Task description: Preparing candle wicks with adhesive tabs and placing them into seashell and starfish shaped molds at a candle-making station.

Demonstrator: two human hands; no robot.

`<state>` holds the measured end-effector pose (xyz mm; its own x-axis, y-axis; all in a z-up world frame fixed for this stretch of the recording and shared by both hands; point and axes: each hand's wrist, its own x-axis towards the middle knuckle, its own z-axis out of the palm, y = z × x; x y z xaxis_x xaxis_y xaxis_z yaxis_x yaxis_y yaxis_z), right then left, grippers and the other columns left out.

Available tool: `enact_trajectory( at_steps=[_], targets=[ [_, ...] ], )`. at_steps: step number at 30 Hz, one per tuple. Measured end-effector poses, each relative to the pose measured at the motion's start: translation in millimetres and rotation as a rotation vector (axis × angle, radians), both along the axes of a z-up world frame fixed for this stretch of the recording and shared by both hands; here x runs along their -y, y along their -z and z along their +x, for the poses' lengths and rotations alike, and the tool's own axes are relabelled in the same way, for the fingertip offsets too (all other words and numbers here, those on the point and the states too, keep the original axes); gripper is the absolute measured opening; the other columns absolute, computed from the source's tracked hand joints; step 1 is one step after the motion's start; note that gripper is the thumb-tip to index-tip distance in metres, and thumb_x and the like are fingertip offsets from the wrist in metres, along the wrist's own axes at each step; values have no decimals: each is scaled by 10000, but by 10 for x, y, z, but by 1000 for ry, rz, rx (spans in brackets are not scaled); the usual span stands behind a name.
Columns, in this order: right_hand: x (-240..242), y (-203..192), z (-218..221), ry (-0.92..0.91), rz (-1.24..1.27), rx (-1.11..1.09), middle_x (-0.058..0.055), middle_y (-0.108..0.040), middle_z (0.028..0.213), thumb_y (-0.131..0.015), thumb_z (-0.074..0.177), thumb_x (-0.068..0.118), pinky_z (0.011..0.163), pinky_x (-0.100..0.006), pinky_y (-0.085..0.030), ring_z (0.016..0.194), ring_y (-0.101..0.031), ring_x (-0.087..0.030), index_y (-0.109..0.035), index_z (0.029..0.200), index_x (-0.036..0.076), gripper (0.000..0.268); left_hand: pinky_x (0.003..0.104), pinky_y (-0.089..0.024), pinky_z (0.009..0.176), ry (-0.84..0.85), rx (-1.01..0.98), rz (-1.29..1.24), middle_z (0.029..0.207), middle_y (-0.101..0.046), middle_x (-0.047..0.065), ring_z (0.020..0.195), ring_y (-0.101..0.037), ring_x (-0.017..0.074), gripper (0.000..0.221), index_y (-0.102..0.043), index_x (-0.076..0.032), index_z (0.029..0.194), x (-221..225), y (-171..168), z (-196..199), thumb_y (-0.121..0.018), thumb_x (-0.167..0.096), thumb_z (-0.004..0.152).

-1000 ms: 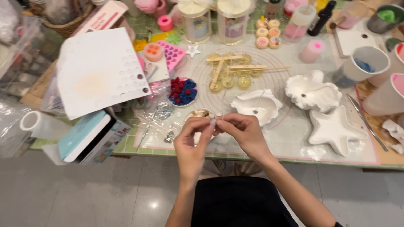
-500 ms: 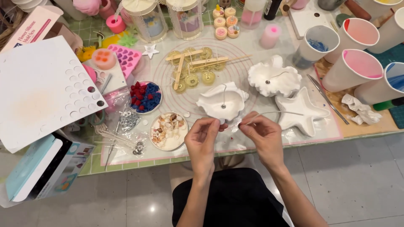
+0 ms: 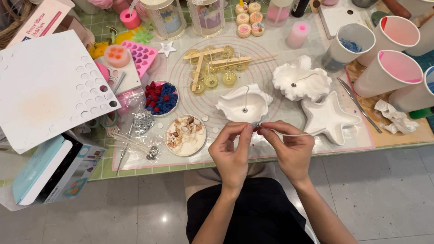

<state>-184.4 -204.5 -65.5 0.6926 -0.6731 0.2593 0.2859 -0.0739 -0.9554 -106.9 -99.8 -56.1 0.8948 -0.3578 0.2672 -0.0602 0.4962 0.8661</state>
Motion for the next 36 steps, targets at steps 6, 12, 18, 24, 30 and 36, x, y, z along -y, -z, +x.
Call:
enact_trajectory(
  at_steps=[6,12,18,24,30,36],
  targets=[
    [-94,-134,40,105,-316,12,-124,-746,1003,-727,916,-97,841,-269,-558,927,-701,-171,-739,1068,-53,159,269,-525,858,-37,59,15,984,-713,87,921,-655,135,19,-700,53,996,-9,-2,-14,-698,42,981],
    [-134,-217,59,151,-417,16,-114,-745,987,-738,914,-90,810,-263,-551,896,-699,-173,-738,1067,-39,161,269,-537,853,-20,58,-1,1000,-711,96,935,-660,140,33,-712,53,1003,-28,-17,-8,-701,50,972],
    [-140,-246,51,167,-477,-1,-106,-745,976,-749,908,-80,792,-266,-552,879,-701,-173,-742,1061,-25,162,264,-538,842,20,55,-19,1011,-711,106,940,-661,144,54,-725,58,1010,-36,34,33,-715,59,957],
    [-142,-241,40,168,-507,-20,-101,-743,969,-749,901,-79,787,-274,-558,883,-703,-179,-742,1052,-14,165,262,-537,857,106,56,-5,1037,-704,110,958,-658,146,86,-739,63,1031,-93,67,94,-730,65,946],
    [-126,-311,41,119,-542,-6,-100,-752,976,-744,893,-83,796,-285,-562,891,-705,-189,-741,1046,-9,170,253,-540,860,169,86,35,1061,-703,100,970,-662,138,135,-745,66,1073,-187,42,170,-720,61,940],
    [-22,-328,15,5,-576,-48,-105,-756,993,-730,885,-64,813,-289,-562,909,-712,-191,-735,1070,-18,191,254,-533,845,175,112,53,1033,-702,99,943,-657,134,111,-738,74,1060,-212,62,239,-704,73,954]
  ],
)
